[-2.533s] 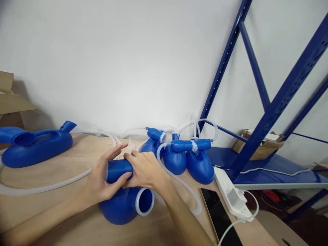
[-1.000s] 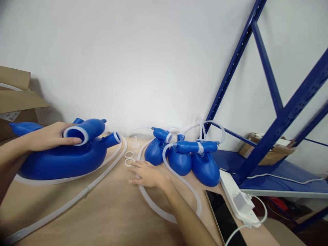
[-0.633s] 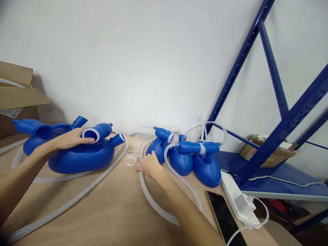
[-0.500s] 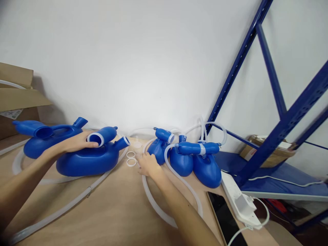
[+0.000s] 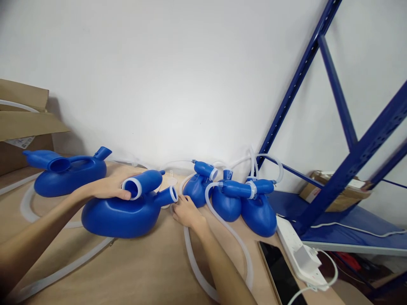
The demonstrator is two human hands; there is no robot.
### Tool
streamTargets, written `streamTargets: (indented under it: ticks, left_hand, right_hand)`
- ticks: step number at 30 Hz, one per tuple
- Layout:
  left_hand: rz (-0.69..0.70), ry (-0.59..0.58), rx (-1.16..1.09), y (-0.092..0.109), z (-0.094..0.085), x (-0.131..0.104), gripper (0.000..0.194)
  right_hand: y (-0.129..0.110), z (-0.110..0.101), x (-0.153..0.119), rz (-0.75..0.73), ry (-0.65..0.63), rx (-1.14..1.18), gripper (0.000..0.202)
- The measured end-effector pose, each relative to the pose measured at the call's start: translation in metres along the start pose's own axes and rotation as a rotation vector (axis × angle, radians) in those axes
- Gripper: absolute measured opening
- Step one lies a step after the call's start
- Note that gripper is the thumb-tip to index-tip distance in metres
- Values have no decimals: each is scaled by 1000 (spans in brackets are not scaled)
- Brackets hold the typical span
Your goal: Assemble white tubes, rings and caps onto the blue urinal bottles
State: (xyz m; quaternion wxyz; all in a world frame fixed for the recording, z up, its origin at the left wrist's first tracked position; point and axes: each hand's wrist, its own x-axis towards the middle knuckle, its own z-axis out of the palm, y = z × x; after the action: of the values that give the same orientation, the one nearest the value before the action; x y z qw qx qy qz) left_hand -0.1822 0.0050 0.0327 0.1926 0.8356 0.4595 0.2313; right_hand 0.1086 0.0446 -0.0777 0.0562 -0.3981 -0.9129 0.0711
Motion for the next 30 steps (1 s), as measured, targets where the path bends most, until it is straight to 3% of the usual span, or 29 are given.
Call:
streamTargets:
  ticks: [4, 7, 11, 14, 17, 22, 25, 27, 30]
  left_hand:
    - [8, -97, -93, 0, 5, 0, 116]
    - [81, -184, -280, 1, 15, 1, 115]
    - [112, -291, -413, 10, 37, 5, 121]
    - [140, -292, -376, 17, 52, 9, 129]
    - [114, -278, -320, 18, 61, 10, 129]
    - [76, -267, -293, 11, 60, 11, 115]
    - [99, -203, -238, 10, 56, 10, 114]
    - [69, -110, -193, 13, 54, 10, 125]
    - [153, 218, -196, 23, 54, 7, 142]
  right_hand:
    - [16, -22, -2, 19, 126, 355, 20]
    - [23, -46, -5, 92, 292, 571, 34]
    - [3, -79, -21, 96, 469, 765, 36]
    - [-26, -98, -38, -103, 443, 932, 34]
    - [-49, -106, -50, -259, 313, 943, 34]
    - [-58, -100, -48, -353, 343, 996, 29]
    - [-60, -93, -41, -296, 477, 1015, 36]
    - [-61, -88, -36, -215, 587, 1008, 43]
    - [-60, -83, -30, -142, 652, 1039, 48]
